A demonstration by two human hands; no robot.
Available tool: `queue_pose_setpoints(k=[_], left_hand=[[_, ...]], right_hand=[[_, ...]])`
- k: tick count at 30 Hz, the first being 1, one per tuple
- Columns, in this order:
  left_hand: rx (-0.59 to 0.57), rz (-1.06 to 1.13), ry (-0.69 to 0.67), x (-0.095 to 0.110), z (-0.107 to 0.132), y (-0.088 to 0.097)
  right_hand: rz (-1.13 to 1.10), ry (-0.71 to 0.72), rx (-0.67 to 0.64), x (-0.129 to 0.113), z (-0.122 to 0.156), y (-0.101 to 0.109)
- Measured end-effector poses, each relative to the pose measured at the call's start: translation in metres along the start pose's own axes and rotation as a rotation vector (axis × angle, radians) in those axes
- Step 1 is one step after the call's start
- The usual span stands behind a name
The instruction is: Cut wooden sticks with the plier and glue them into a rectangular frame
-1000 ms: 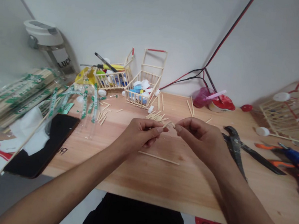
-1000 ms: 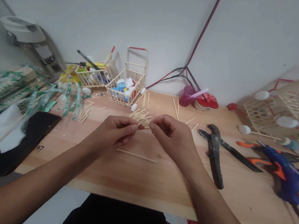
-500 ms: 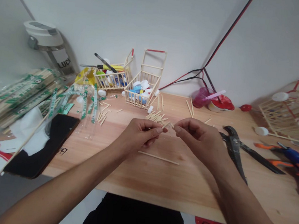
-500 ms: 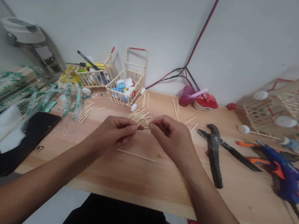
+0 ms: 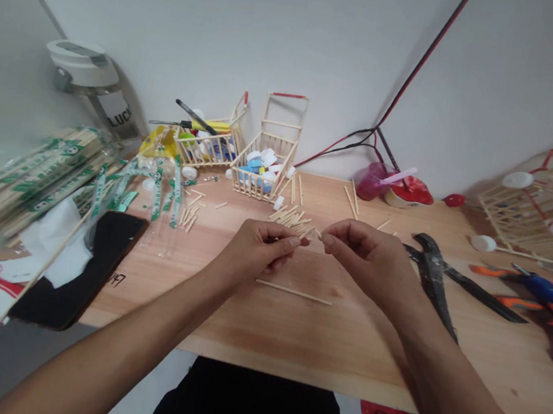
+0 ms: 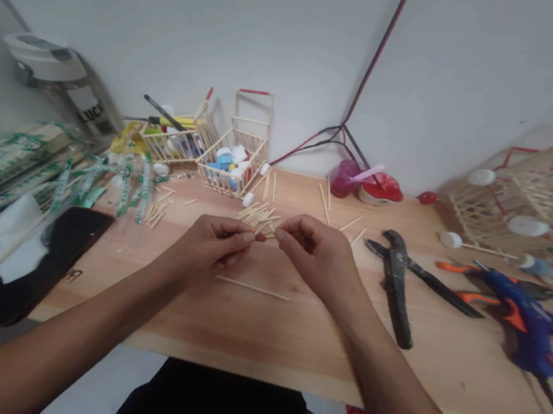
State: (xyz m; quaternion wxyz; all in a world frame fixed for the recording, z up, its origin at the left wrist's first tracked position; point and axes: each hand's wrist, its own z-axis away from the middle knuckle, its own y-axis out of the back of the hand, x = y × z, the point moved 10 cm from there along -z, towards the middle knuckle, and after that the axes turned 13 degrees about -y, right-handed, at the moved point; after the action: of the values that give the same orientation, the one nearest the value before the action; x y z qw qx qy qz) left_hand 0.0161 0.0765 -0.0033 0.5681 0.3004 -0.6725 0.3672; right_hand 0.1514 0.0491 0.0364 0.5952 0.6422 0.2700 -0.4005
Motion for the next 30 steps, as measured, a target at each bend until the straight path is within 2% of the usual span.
queue_pose_setpoints(k=[30], left_hand=[[0.016, -0.004, 0.009, -0.0024, 0.0003, 0.0027]], right_hand=[[-0.011, -0.004, 0.001, 0.0043, -0.0003, -0.0018]])
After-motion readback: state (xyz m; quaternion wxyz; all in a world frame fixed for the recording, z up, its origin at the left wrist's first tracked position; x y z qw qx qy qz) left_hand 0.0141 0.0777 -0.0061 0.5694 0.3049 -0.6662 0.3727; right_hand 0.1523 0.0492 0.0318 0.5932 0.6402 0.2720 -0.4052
